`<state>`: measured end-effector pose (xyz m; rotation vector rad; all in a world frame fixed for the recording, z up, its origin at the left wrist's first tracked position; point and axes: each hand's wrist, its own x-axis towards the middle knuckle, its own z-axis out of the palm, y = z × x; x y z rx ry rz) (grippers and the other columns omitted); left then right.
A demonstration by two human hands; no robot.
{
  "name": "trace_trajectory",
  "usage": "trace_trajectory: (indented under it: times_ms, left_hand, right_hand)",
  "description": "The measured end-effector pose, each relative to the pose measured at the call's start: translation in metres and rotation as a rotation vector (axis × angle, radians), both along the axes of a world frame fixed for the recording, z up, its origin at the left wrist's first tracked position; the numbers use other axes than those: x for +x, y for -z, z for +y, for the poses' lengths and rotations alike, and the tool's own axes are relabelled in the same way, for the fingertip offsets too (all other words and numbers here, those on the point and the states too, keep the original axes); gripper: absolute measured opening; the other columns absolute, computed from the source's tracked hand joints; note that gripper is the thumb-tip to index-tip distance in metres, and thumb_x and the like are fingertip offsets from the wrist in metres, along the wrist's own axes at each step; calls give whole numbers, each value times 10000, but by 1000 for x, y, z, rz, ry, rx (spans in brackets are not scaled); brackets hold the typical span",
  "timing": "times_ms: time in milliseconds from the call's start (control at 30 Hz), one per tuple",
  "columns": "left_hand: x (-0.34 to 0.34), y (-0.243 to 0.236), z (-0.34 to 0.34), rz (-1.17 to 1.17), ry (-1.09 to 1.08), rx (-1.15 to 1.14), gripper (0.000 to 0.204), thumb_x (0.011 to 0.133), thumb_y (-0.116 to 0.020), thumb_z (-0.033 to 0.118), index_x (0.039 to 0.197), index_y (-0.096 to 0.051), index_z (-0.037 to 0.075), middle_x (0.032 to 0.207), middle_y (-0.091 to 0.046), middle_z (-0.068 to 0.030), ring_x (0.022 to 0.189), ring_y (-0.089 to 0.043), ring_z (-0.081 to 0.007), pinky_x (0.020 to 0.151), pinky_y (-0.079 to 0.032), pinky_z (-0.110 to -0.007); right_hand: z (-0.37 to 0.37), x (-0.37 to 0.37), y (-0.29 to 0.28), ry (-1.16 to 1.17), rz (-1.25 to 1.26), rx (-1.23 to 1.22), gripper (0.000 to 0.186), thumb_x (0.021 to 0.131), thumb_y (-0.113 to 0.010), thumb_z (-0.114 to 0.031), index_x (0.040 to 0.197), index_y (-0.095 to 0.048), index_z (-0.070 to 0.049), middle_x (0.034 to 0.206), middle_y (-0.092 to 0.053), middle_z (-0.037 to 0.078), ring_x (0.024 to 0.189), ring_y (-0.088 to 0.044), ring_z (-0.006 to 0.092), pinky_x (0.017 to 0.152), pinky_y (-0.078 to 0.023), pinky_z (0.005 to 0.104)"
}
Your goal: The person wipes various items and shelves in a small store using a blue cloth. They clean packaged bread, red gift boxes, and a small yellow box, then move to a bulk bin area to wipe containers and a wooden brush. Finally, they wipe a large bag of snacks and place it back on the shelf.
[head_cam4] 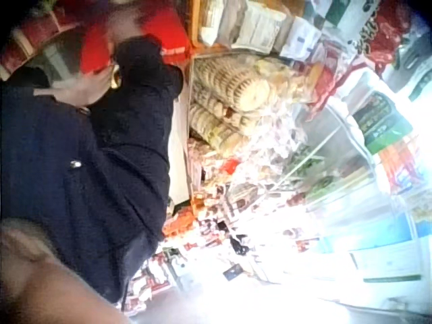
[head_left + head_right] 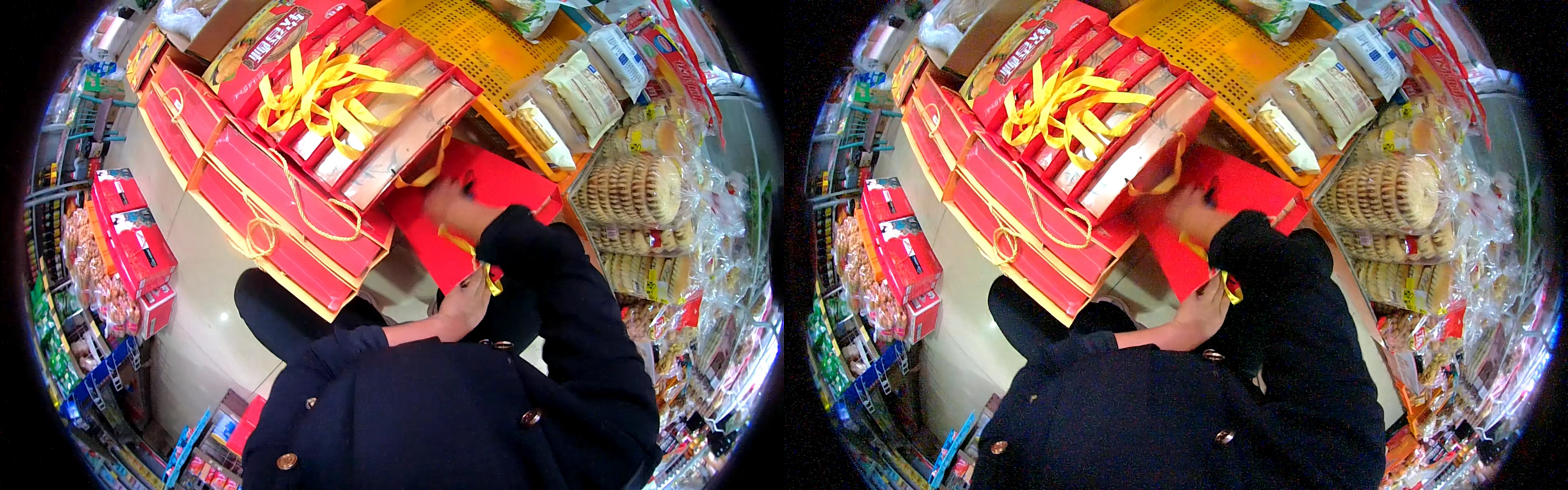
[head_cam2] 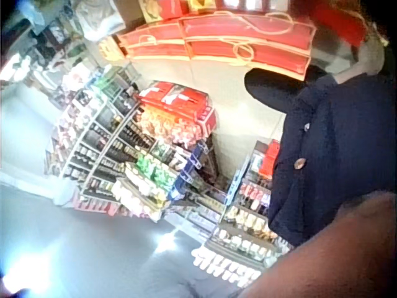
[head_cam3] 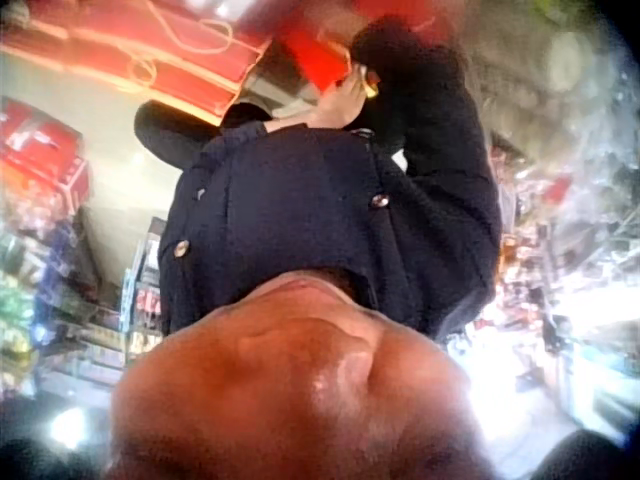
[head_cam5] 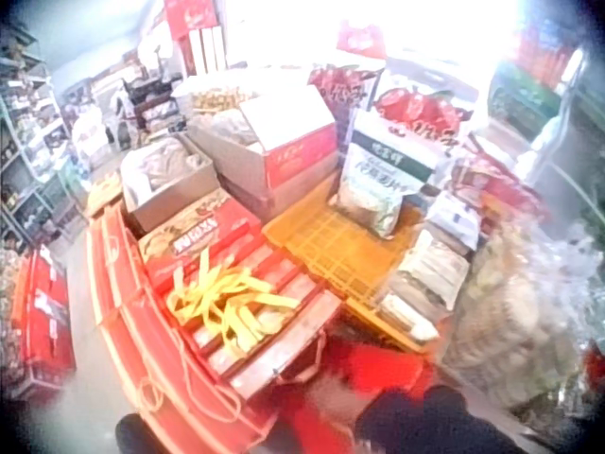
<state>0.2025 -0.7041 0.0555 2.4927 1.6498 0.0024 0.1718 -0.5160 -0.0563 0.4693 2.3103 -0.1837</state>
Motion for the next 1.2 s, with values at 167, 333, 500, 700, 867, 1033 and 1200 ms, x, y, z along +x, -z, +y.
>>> trace_trajectory:
  times_ms: [167,333,500,700,867,1033,1200]
  left_hand:
    - [3,10,-9,-76,-57,-80,357,802,-470,204,1030,-602,-37,1151,-564,-198,1162,-437,-327,876,-422,-434]
    - [-4,8,2,-141,72,-59,366,797,-462,221,1008,-615,-36,1131,-573,-212,1152,-443,-353,870,-419,-471]
    - [-14,-14,8,-123,175,-326,377,795,-452,241,995,-619,-31,1148,-569,-231,1155,-454,-361,888,-395,-537]
    - [-24,-21,8,-180,-36,104,356,790,-486,194,1028,-600,-44,1171,-560,-205,1183,-454,-322,925,-408,-435]
    - [-18,-30,14,-171,80,81,346,785,-489,179,1030,-608,-34,1149,-568,-191,1169,-463,-324,914,-404,-471]
    - [-7,-11,-4,-797,-381,-381,322,794,-497,181,1015,-613,-23,1134,-571,-183,1148,-467,-309,906,-404,-462]
    - [-9,-6,-17,-1589,-903,-1325,314,827,-465,170,1058,-598,5,1162,-558,-163,1141,-474,-286,910,-405,-435]
  right_hand:
    - [-7,-43,-15,-29,-21,-530,296,785,-571,-228,1040,-651,-99,1050,-642,154,968,-624,298,790,-506,456]
    - [108,5,81,327,0,92,304,773,-568,-249,1015,-646,-82,919,-670,121,788,-651,264,655,-507,424]
    - [12,-40,71,23,37,-248,348,772,-538,-223,1064,-629,-57,962,-661,130,842,-622,261,710,-470,409]
    - [43,-53,-35,-301,-55,-807,374,750,-519,-191,1064,-632,-23,985,-656,167,879,-603,290,756,-446,428]
    - [97,26,-34,1247,463,-223,272,775,-534,-160,958,-677,-18,984,-655,188,892,-639,320,763,-497,405]
    - [98,13,47,1485,582,-140,245,773,-522,-111,956,-667,-38,959,-650,159,886,-634,305,743,-505,384]
    - [44,-33,124,2531,977,-669,244,777,-515,-78,977,-652,-57,941,-646,125,870,-629,287,734,-506,376]
